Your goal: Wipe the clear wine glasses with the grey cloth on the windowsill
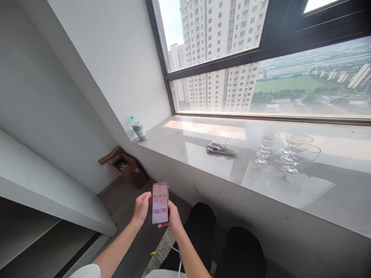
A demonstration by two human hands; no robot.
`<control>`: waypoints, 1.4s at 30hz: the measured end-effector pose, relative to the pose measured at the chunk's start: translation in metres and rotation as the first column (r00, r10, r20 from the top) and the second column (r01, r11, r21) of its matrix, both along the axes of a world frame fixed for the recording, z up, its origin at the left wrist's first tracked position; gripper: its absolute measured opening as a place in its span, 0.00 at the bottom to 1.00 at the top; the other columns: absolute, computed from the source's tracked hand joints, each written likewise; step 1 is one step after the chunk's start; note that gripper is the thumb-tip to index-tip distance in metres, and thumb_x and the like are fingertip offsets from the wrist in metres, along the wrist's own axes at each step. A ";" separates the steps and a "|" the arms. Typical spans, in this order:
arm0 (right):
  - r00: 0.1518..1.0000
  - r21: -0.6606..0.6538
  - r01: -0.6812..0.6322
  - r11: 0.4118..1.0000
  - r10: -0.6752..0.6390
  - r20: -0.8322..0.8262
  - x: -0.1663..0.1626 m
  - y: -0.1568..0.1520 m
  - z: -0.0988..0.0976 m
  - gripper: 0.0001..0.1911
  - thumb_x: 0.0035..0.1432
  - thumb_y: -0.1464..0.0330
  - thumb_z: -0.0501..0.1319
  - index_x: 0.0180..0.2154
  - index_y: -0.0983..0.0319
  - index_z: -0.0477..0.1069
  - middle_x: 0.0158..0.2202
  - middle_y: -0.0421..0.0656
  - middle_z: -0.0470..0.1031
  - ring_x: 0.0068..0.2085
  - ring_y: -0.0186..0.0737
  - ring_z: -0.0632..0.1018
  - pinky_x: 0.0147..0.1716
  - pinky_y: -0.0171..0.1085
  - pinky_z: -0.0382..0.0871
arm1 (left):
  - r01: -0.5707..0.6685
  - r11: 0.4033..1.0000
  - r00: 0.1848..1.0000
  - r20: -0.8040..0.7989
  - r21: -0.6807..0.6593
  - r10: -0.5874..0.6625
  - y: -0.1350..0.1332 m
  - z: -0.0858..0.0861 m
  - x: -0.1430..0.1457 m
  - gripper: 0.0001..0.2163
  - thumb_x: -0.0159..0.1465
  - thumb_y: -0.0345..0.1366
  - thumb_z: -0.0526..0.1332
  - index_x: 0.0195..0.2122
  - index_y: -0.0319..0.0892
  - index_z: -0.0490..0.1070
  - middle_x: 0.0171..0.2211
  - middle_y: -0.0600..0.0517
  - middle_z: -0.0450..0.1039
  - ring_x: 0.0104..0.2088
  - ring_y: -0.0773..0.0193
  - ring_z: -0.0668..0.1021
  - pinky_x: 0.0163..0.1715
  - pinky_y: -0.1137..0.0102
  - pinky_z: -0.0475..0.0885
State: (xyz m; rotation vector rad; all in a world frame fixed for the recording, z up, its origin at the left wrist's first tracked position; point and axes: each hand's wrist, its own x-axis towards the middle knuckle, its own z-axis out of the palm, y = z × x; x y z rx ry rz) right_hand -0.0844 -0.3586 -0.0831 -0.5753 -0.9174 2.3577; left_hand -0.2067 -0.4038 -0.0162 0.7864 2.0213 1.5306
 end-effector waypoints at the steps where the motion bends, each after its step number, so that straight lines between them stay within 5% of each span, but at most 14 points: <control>1: 1.000 0.002 0.000 1.000 0.000 -0.002 0.000 0.000 -0.001 0.29 0.60 0.47 0.52 0.49 0.62 0.70 0.34 0.46 0.75 0.25 0.36 0.76 0.16 0.33 0.72 | 0.001 1.000 1.000 0.001 0.000 -0.001 0.000 0.000 0.000 0.19 0.58 0.53 0.58 0.24 0.42 0.68 0.24 0.52 0.73 0.26 0.63 0.72 0.29 0.71 0.67; 24: 1.000 -0.012 0.001 1.000 -0.001 -0.002 -0.003 0.000 -0.007 0.28 0.60 0.48 0.50 0.49 0.61 0.70 0.34 0.46 0.76 0.26 0.37 0.77 0.16 0.34 0.72 | -0.012 1.000 1.000 -0.013 -0.004 0.012 -0.001 -0.004 -0.003 0.19 0.58 0.54 0.59 0.23 0.41 0.68 0.22 0.53 0.71 0.25 0.64 0.71 0.27 0.71 0.65; 34: 0.997 0.069 -0.007 0.998 0.002 0.081 -0.001 0.000 -0.005 0.29 0.57 0.45 0.53 0.43 0.63 0.71 0.29 0.43 0.73 0.23 0.36 0.74 0.15 0.35 0.72 | -0.089 0.983 0.995 0.019 -0.161 0.093 0.004 0.001 -0.014 0.28 0.52 0.64 0.59 0.16 0.41 0.65 0.16 0.52 0.66 0.20 0.66 0.68 0.24 0.70 0.62; 42: 0.995 0.098 -0.029 0.995 0.020 0.096 -0.001 0.000 -0.005 0.29 0.56 0.45 0.53 0.43 0.62 0.70 0.29 0.43 0.72 0.24 0.36 0.74 0.15 0.34 0.71 | -0.046 0.974 0.999 -0.006 -0.224 0.046 0.003 -0.001 -0.019 0.23 0.50 0.58 0.62 0.16 0.41 0.65 0.16 0.55 0.64 0.19 0.67 0.65 0.22 0.71 0.59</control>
